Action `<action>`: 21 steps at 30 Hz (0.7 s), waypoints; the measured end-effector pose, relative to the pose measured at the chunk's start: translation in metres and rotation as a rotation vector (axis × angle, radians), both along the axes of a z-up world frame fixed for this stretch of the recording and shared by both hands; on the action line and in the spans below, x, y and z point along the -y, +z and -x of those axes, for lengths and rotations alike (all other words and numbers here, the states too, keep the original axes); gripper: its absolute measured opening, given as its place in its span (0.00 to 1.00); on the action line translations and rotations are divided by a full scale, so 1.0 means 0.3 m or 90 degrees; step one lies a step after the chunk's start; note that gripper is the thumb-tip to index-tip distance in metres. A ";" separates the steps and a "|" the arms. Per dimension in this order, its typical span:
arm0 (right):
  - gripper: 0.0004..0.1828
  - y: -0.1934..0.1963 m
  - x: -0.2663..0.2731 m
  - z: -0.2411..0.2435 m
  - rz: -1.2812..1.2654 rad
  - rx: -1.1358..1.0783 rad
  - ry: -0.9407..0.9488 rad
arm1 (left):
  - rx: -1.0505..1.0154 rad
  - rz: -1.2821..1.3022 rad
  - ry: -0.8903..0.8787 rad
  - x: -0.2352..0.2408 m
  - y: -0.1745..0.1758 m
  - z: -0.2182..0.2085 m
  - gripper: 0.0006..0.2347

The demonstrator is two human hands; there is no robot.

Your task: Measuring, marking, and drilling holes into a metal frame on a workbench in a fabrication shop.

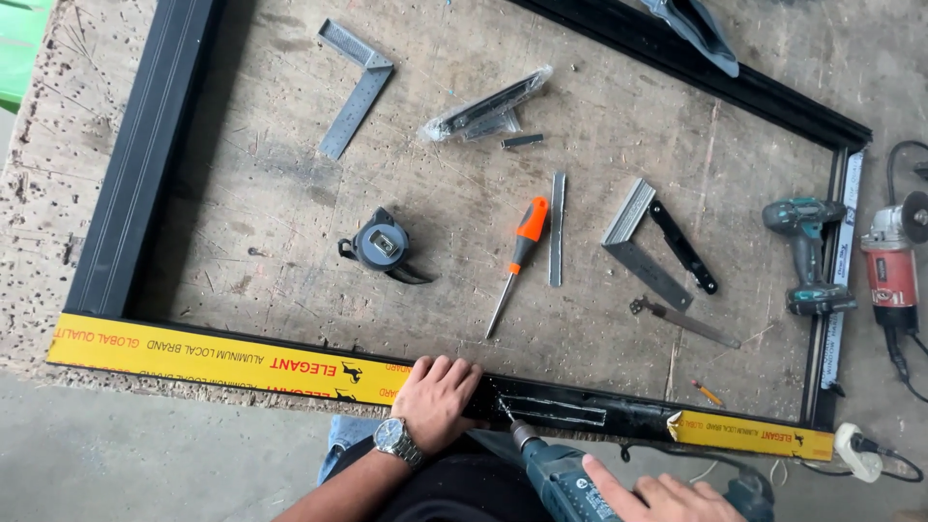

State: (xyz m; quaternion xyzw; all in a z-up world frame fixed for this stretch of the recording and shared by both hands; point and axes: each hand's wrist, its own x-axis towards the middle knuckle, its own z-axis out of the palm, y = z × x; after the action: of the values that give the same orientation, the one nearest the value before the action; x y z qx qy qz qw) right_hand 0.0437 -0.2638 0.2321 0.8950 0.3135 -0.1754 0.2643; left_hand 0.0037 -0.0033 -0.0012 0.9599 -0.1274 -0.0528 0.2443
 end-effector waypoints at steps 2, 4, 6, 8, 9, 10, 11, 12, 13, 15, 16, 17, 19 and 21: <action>0.51 0.108 -0.172 -0.150 0.150 -0.209 -0.299 | 0.003 0.005 0.003 -0.001 0.012 0.000 0.37; 0.58 0.171 -0.280 -0.219 0.298 -0.415 -0.607 | 0.002 0.009 0.004 -0.004 0.018 0.008 0.37; 0.46 0.183 -0.331 -0.232 0.069 -0.332 -0.788 | 0.035 0.024 0.019 -0.010 0.014 0.007 0.39; 0.51 0.201 -0.317 -0.246 0.156 -0.380 -0.752 | 0.038 0.018 0.025 -0.019 0.001 -0.008 0.39; 0.56 0.217 -0.300 -0.237 0.242 -0.427 -0.726 | 0.041 0.018 0.018 -0.012 0.001 0.005 0.39; 0.56 0.049 -0.138 -0.246 0.237 -0.422 -0.723 | 0.047 0.015 0.021 -0.011 0.004 0.010 0.39; 0.51 -0.080 0.044 -0.219 0.049 -0.480 -0.787 | 0.039 0.027 0.024 -0.009 0.011 0.014 0.38; 0.48 -0.159 0.246 -0.161 -0.151 -0.530 -0.839 | 0.033 0.040 0.024 -0.009 0.018 0.017 0.38; 0.48 -0.274 0.400 -0.213 -0.158 -0.525 -0.835 | 0.041 0.037 0.024 -0.022 0.017 -0.003 0.38; 0.59 -0.435 0.752 -0.209 -0.257 -0.653 -0.575 | 0.024 0.022 0.023 -0.014 0.016 0.005 0.38; 0.59 -0.421 0.737 -0.208 -0.258 -0.651 -0.573 | 0.027 0.022 0.024 -0.012 0.015 0.004 0.38; 0.58 -0.407 0.723 -0.208 -0.268 -0.652 -0.579 | 0.020 0.023 0.021 -0.011 0.014 0.003 0.38; 0.58 -0.382 0.694 -0.195 -0.287 -0.657 -0.590 | 0.011 0.024 0.020 -0.011 0.016 0.010 0.37; 0.57 -0.357 0.670 -0.179 -0.307 -0.661 -0.603 | 0.020 0.016 0.024 -0.009 0.021 0.009 0.38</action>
State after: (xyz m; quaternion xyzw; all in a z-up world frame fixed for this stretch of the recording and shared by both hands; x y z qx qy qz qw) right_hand 0.0975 -0.4648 0.1251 0.7693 0.0082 -0.5976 -0.2257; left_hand 0.0008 -0.0004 0.0050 0.9597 -0.1138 -0.0316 0.2551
